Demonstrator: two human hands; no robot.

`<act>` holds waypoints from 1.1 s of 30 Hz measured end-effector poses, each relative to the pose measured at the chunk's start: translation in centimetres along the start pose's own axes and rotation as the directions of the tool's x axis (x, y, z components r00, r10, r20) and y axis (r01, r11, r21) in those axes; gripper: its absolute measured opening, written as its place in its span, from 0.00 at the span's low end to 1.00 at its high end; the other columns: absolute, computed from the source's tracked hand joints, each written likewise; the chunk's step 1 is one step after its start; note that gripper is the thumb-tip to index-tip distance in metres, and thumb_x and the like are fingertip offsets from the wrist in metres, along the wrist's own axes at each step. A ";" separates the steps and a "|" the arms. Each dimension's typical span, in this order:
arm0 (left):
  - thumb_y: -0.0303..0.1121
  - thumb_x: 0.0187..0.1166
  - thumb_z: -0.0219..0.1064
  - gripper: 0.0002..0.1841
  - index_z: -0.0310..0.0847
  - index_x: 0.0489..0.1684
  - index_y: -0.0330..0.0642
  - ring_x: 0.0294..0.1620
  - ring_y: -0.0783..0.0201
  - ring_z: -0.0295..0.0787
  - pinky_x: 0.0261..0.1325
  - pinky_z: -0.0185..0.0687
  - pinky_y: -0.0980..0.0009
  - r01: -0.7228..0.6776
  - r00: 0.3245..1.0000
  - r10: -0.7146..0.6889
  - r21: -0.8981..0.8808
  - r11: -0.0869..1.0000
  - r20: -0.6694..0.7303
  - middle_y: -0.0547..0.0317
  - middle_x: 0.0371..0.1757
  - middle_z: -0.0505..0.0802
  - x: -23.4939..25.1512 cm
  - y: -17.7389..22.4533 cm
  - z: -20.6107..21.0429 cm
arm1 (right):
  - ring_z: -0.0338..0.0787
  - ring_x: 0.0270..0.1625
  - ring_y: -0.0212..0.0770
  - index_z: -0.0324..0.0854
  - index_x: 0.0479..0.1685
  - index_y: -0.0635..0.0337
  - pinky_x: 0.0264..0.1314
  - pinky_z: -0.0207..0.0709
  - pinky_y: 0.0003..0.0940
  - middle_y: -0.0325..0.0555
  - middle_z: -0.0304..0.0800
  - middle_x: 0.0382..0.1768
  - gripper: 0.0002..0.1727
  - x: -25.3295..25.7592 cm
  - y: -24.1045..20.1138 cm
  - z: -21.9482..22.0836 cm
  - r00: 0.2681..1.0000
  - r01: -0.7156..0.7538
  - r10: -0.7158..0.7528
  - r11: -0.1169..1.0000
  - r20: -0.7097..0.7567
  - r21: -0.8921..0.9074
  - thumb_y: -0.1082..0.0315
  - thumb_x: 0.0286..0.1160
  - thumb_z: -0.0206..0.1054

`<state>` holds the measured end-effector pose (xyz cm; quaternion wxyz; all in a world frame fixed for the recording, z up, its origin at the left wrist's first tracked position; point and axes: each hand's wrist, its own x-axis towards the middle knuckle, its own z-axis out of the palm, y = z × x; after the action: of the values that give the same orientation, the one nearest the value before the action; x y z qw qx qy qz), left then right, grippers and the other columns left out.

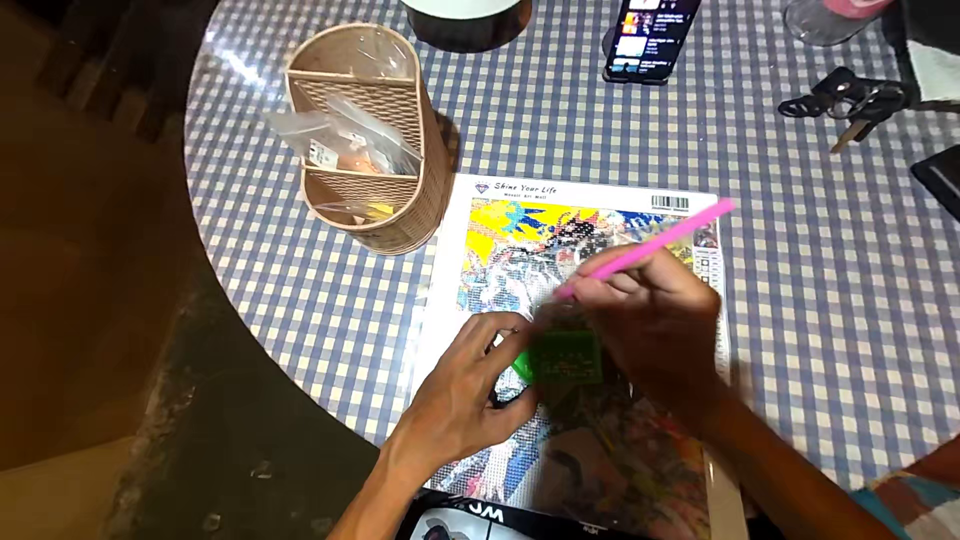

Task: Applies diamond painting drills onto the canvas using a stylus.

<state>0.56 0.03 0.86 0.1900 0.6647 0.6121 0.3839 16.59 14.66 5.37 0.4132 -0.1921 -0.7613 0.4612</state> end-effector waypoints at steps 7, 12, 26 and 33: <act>0.48 0.74 0.73 0.25 0.87 0.67 0.44 0.63 0.65 0.82 0.66 0.77 0.76 -0.025 1.000 0.025 0.015 1.000 -0.017 0.51 0.61 0.89 0.1 0.1 0.0 | 0.94 0.42 0.32 0.83 0.50 0.66 0.46 0.93 0.29 0.45 0.91 0.45 0.08 4.1 3.0 5.5 0.991 -0.001 0.005 1.000 0.131 -0.031 0.71 0.80 0.68; 0.48 0.75 0.73 0.24 0.88 0.67 0.46 0.65 0.65 0.83 0.67 0.78 0.74 0.008 1.000 -0.008 -0.014 1.000 0.000 0.51 0.62 0.89 0.0 0.2 -0.1 | 0.94 0.44 0.31 0.83 0.48 0.68 0.48 0.92 0.26 0.48 0.90 0.47 0.08 5.1 3.5 6.7 0.977 0.032 -0.021 0.998 0.212 -0.048 0.71 0.81 0.67; 0.45 0.75 0.74 0.22 0.89 0.64 0.44 0.65 0.62 0.84 0.70 0.78 0.71 -0.017 1.000 0.016 -0.022 1.000 -0.013 0.52 0.62 0.90 -0.1 0.1 0.0 | 0.93 0.45 0.31 0.86 0.44 0.69 0.49 0.89 0.23 0.48 0.91 0.44 0.08 4.8 4.8 6.7 0.965 0.175 -0.128 0.965 0.230 -0.194 0.71 0.80 0.69; 0.45 0.75 0.74 0.23 0.88 0.65 0.44 0.65 0.62 0.83 0.70 0.78 0.71 -0.028 1.000 0.028 -0.019 0.999 -0.006 0.52 0.61 0.90 0.0 0.0 0.0 | 0.92 0.44 0.31 0.86 0.43 0.68 0.47 0.88 0.22 0.48 0.91 0.43 0.08 4.8 4.9 6.7 0.963 0.190 -0.141 0.959 0.229 -0.212 0.70 0.80 0.68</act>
<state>0.53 0.04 0.87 0.1890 0.6704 0.5995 0.3942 7.92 16.64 1.78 0.3418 -0.1242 -0.8631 0.3505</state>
